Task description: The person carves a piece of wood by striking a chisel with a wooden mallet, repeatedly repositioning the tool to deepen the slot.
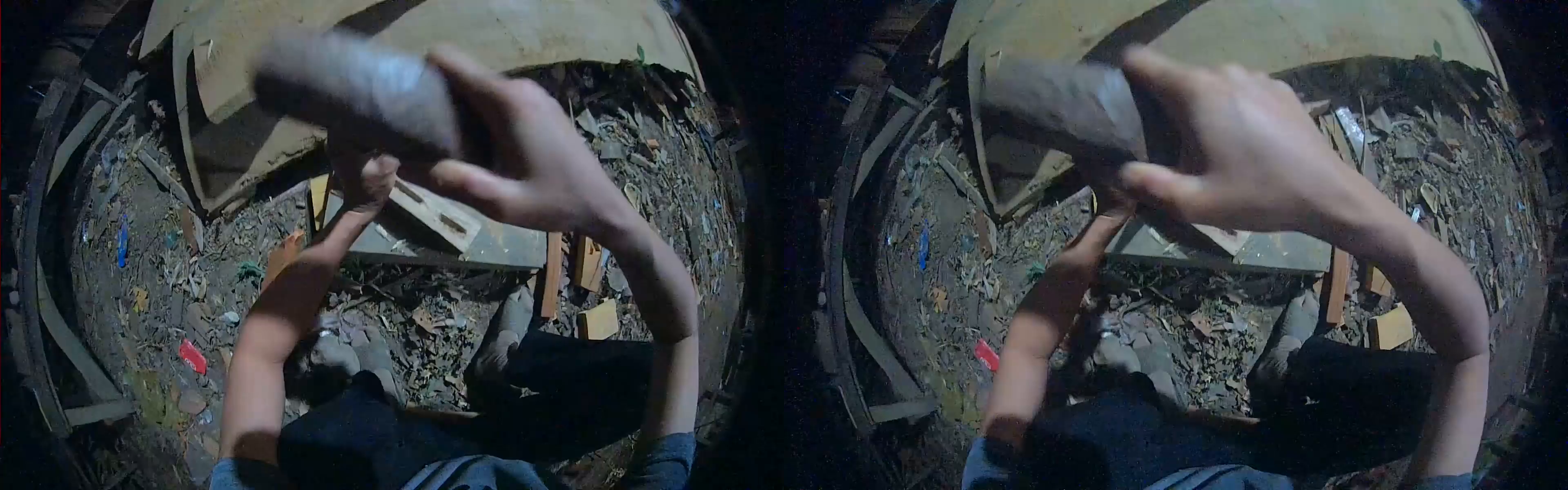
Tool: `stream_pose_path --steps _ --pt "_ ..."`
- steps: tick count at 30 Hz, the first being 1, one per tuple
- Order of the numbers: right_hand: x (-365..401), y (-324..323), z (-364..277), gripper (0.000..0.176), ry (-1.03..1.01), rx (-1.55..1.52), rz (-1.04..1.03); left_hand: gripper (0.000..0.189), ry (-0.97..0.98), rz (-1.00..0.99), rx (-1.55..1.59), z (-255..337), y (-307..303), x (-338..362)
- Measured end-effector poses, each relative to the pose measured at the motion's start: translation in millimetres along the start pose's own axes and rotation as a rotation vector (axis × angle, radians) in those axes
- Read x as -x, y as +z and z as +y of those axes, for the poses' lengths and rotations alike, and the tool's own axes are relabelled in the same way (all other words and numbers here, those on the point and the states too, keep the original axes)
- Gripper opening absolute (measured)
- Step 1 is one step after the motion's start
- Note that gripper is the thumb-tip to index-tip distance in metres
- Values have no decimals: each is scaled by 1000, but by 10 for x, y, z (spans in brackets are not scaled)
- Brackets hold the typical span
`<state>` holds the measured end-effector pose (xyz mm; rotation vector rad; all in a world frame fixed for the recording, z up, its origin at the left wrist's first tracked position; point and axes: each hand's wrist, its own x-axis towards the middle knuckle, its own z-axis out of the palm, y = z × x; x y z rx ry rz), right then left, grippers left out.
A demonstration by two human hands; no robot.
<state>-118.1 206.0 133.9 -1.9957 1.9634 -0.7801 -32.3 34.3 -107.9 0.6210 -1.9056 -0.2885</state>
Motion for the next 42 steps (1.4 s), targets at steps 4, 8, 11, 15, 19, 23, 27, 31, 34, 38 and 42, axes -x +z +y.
stream_pose_path --steps 4,8,11,15,19,23,27,31,34,38,42 --pt "42 385 379 74 -45 -243 152 45 -86 -27 192 89 -376 -30" --pt "283 498 671 71 365 -389 -72 20 -314 -109 708 401 -746 -244" --pt "586 972 1215 76 470 -396 -44 20 -454 -156 1059 442 -719 -290" --pt "856 1194 1195 80 637 -265 -284 21 -446 -129 988 492 -553 -460" --pt "925 1471 1257 77 628 -234 -260 22 -423 -91 1026 453 -367 -601" --pt "816 1561 1317 80 647 -320 -185 21 -371 -52 1108 265 -267 -703" --pt "853 1669 1426 79 652 -442 -75 25 -593 2 1126 218 -389 -834" --pt "823 1577 1364 78 693 -406 -185 27 -669 75 1201 45 -664 -1058" --pt "811 1581 1369 82 655 -365 -174 27 -626 0 1155 115 -682 -1034" --pt "788 1541 1347 83 669 -455 -171 25 -599 -134 1129 257 -523 -918" --pt "787 1566 1343 81 680 -402 -162 23 -510 -156 1067 336 -396 -876"
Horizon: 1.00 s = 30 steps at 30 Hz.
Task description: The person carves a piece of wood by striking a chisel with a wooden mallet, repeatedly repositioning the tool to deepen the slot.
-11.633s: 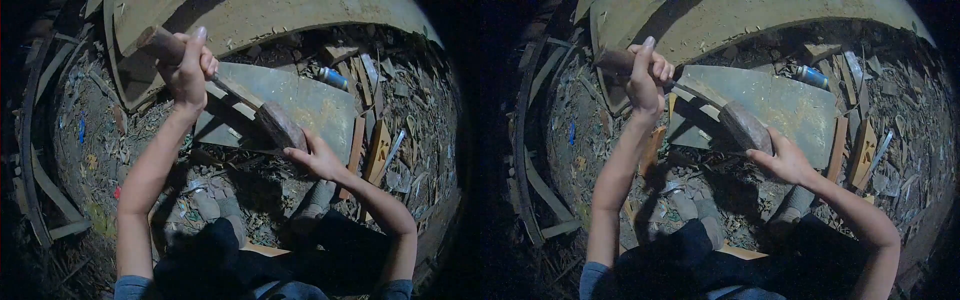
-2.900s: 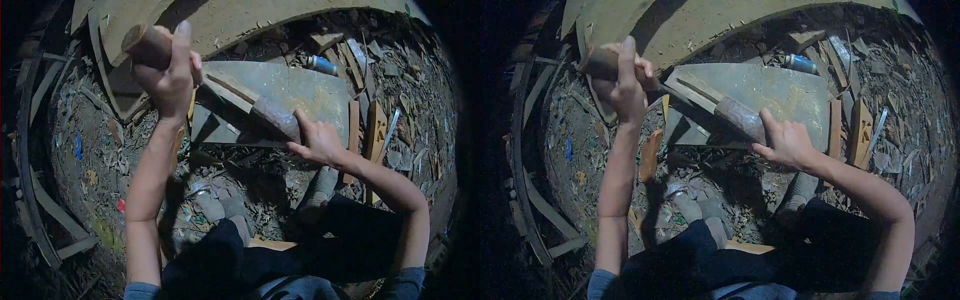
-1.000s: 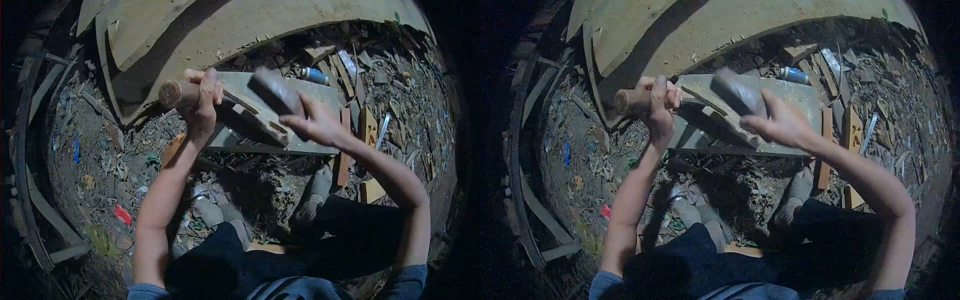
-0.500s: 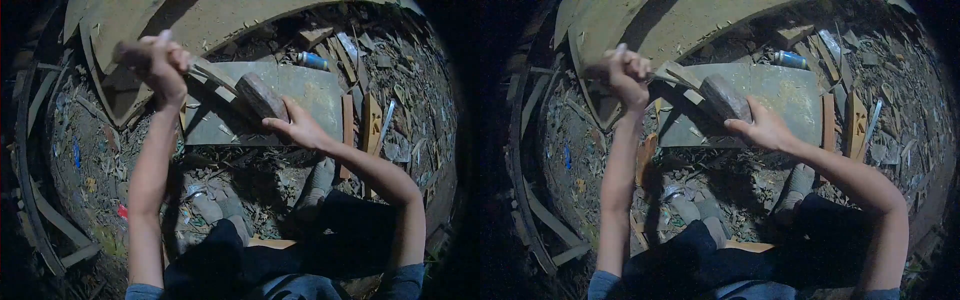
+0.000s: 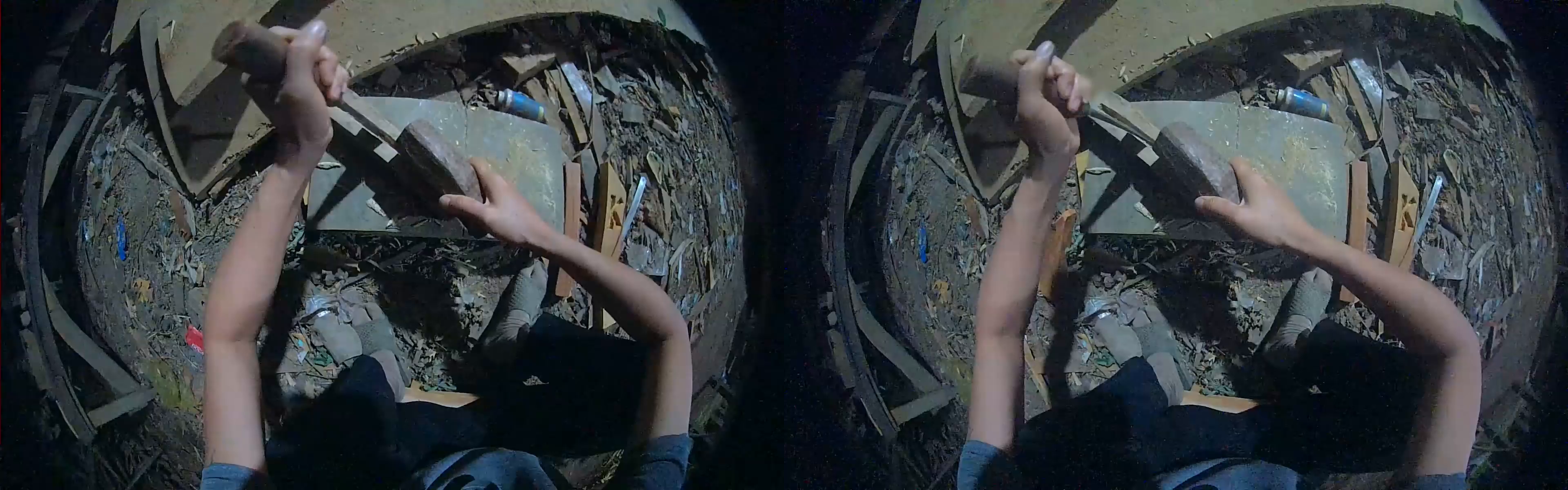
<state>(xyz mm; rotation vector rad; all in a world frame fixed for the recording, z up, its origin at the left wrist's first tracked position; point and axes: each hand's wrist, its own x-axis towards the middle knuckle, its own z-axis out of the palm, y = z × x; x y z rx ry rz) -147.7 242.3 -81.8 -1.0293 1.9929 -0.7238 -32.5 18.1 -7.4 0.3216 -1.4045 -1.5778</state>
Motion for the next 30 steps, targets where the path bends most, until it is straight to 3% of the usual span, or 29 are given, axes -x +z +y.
stream_pose_path --steps 10,16,19,21,23,25,26,27,30 --pt "38 -47 -52 78 10 39 -10 24 4 -60 -182 -80 250 -3" --pt "-48 4 120 79 -78 -230 17 15 116 -106 -337 -260 299 -62" --pt "-77 -171 -73 77 16 -315 126 18 162 -131 -370 -277 292 -61" --pt "-35 -532 -448 72 -85 -444 242 26 111 -107 -372 -295 301 -43" --pt "-15 -885 -814 62 -376 -347 395 26 141 -93 -330 -286 328 -31" --pt "134 -1115 -1251 56 -708 -290 509 25 230 -106 -541 -329 280 -41" --pt "62 -1120 -1346 56 -708 -280 520 25 198 -112 -521 -291 308 -3" --pt "-39 -1124 -1435 54 -1022 -252 576 25 204 -117 -512 -302 314 -3" --pt "239 -1118 -1484 55 -845 389 536 22 612 -145 -771 -316 266 30"
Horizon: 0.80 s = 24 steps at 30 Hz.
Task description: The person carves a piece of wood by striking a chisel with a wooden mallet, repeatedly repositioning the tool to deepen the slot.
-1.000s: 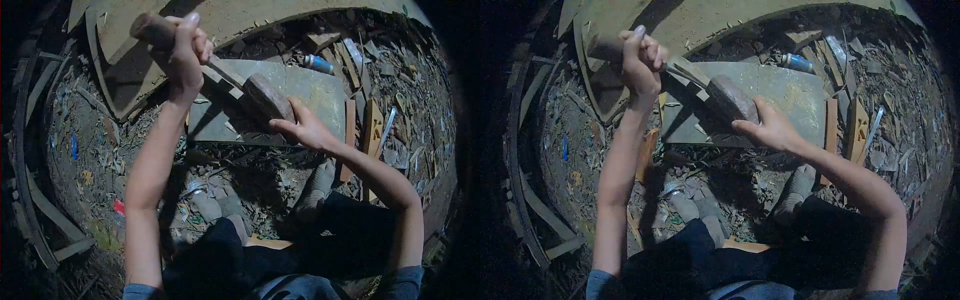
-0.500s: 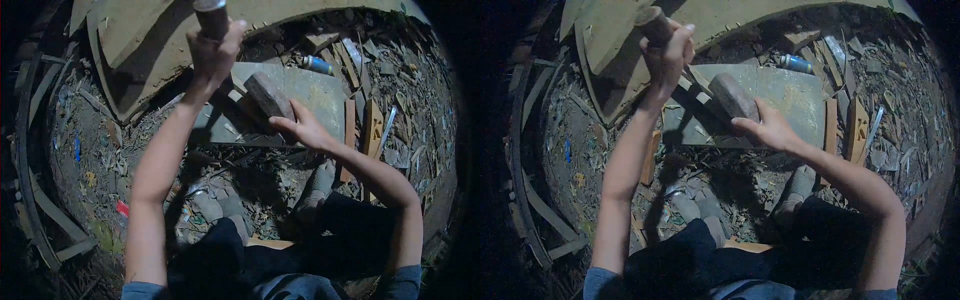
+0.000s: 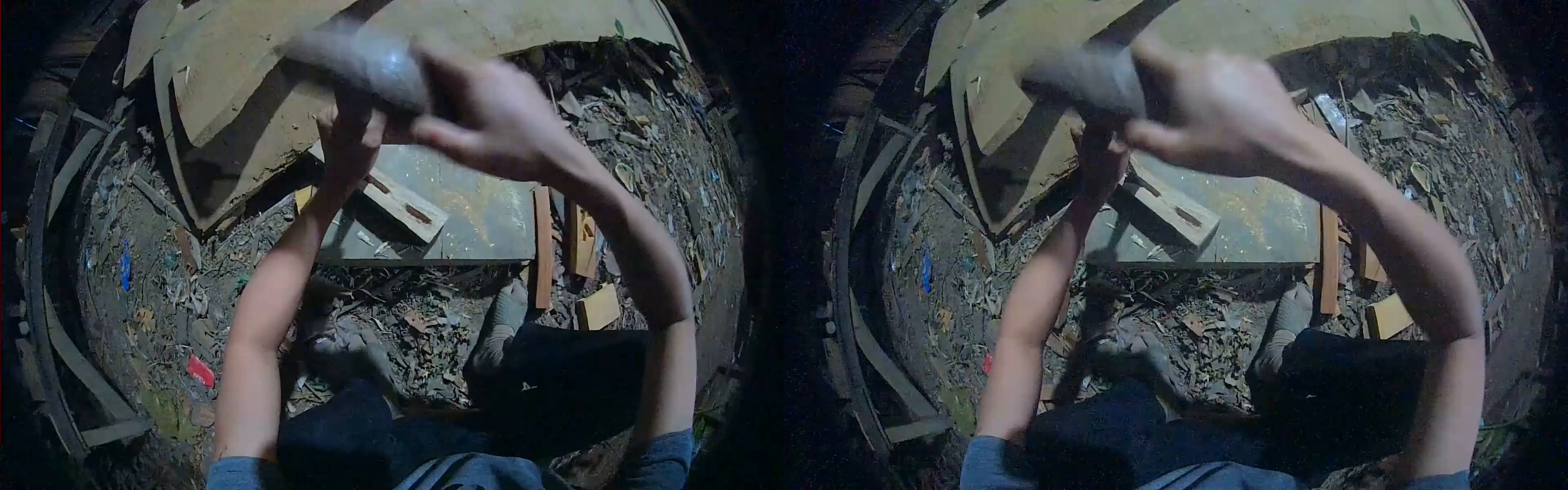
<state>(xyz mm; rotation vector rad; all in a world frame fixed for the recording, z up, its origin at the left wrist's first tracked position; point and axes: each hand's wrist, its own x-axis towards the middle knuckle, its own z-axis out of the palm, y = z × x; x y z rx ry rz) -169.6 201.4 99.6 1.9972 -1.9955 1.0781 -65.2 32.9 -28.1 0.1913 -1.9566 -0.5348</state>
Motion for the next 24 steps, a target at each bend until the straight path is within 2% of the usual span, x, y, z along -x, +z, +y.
stream_pose_path --steps 1,2,3,4,7,9,10,11,13,14,15,17,19,20,21,24 --pt "-2 35 -95 56 56 100 -125 20 145 48 -142 -5 -20 18" --pt "-26 -81 -140 61 132 195 -237 19 107 65 -45 -21 -15 35" --pt "-34 -52 -142 61 127 196 -241 17 127 58 -88 -28 -46 70" --pt "-24 6 -134 62 4 23 0 15 148 52 -131 -47 -73 116" --pt "-2 87 -185 60 -67 -164 261 16 276 58 -424 -204 -68 293" --pt "61 129 -225 56 -20 288 -225 19 307 77 -527 -443 17 492" --pt "-2 46 -338 58 28 293 -289 22 201 -22 -484 -760 134 680" --pt "2 54 -363 58 23 289 -297 24 112 -149 -511 -761 102 718" --pt "51 100 -404 59 -119 61 105 28 -59 -410 -582 -713 21 754" --pt "84 157 -392 61 -58 -24 104 24 -37 -327 -536 -680 -12 749" --pt "128 233 -340 60 46 128 -77 20 -9 -245 -492 -593 -70 677" --pt "179 258 -267 61 163 79 -234 17 27 -172 -441 -385 -182 515" --pt "319 483 -87 63 327 -386 -70 12 -619 178 787 -110 -326 375" --pt "374 494 -98 71 513 -546 -94 15 -585 234 762 92 -348 261" --pt "466 584 8 71 509 -553 -103 15 -588 241 753 154 -390 267" --pt "888 931 343 77 679 -382 -413 20 -626 223 755 165 -405 300"
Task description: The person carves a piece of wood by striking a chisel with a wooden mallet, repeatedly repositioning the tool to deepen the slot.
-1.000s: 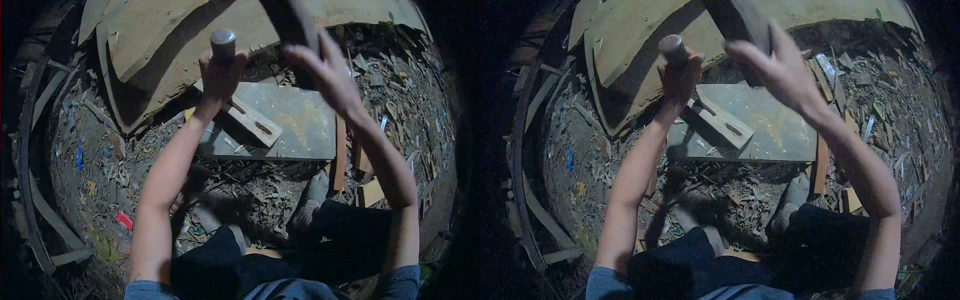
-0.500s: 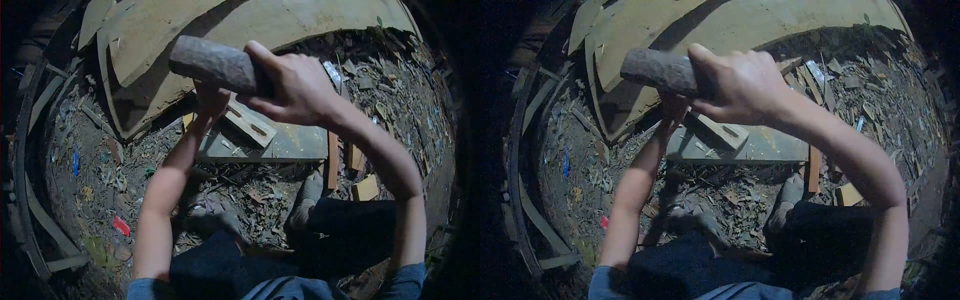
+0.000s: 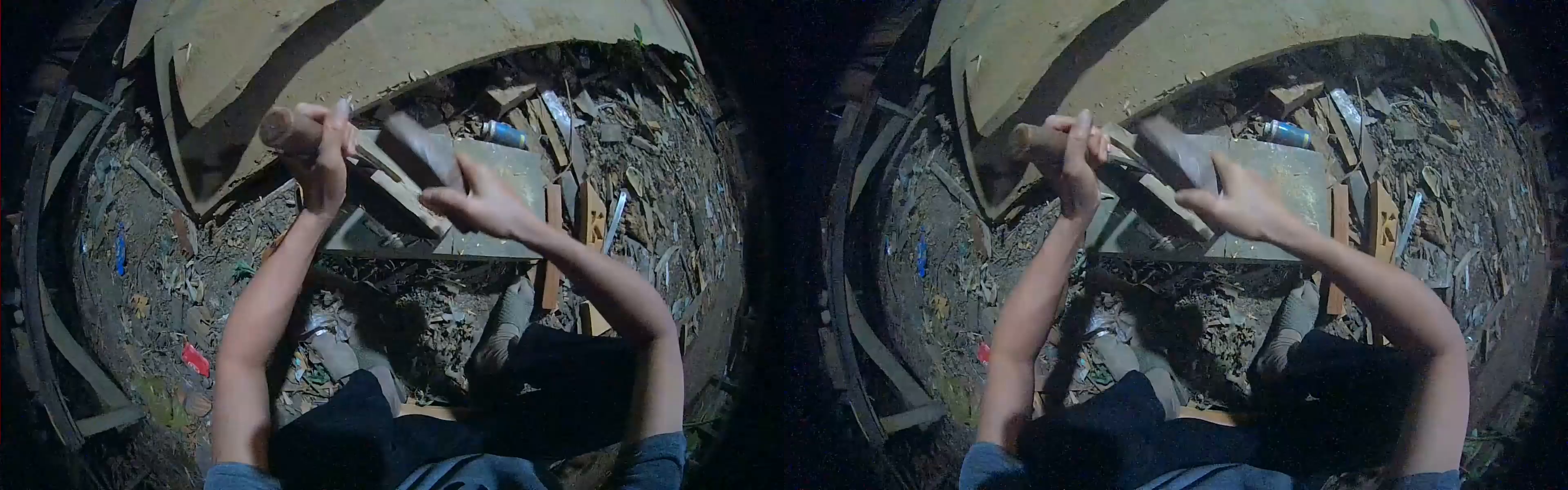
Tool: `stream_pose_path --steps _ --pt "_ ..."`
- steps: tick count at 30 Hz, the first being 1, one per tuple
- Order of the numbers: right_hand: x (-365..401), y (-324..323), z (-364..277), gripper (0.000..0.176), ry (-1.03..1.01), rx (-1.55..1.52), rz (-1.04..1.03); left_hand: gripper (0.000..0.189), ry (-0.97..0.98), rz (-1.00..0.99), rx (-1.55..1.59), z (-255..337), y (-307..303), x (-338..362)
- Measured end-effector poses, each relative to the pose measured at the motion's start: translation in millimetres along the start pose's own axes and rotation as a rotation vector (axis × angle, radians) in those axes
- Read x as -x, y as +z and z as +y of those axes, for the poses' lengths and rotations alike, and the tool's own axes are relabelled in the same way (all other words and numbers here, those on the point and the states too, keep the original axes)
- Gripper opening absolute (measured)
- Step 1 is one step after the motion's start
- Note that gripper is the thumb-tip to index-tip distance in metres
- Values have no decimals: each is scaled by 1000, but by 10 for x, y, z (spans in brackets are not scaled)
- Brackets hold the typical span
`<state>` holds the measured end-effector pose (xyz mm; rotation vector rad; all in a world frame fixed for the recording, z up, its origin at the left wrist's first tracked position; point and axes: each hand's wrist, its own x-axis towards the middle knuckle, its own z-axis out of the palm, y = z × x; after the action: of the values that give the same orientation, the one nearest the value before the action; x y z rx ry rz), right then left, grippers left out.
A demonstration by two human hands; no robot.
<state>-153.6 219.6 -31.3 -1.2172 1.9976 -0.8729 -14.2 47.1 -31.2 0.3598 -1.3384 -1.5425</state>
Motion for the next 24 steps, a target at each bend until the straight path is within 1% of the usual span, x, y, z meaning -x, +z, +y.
stream_pose_path --steps 1,2,3,4,5,6,7,8,9,11,12,13,16,18,21,23,24 --pt "39 72 92 78 117 77 -61 20 -5 3 -2 -1 17 -23" --pt "31 149 230 81 173 193 -101 21 5 81 14 -2 15 -60" --pt "41 174 280 81 172 186 -117 22 15 159 25 20 14 -106" --pt "57 199 322 80 138 259 -115 26 -19 222 61 52 2 -173" --pt "62 213 359 80 107 329 -108 26 -29 223 47 65 -40 -248" --pt "59 206 381 76 83 353 -101 27 -24 266 83 78 -100 -325" --pt "64 198 386 76 92 341 -108 28 -20 309 120 111 -144 -386" --pt "52 169 376 75 92 324 -117 31 -64 307 86 160 -174 -456" --pt "40 143 367 74 89 309 -127 31 -67 307 81 179 -182 -517" --pt "32 126 362 74 93 298 -136 34 -22 218 23 175 -187 -636" --pt "35 129 367 74 99 291 -138 37 8 214 -14 143 -171 -694" --pt "45 136 374 74 100 283 -138 37 5 209 -20 111 -164 -740" --pt "53 143 398 73 74 269 -86 32 -67 31 15 58 -142 -807" --pt "43 139 411 71 44 264 -105 30 -46 -5 -23 22 -77 -826" --pt "52 119 368 70 71 281 -126 26 -12 -58 -49 -5 24 -767" --pt "49 126 374 70 77 276 -127 24 -19 -77 -230 -21 49 -728" --pt "50 128 380 69 83 271 -127 25 -23 -84 -225 -29 59 -717"
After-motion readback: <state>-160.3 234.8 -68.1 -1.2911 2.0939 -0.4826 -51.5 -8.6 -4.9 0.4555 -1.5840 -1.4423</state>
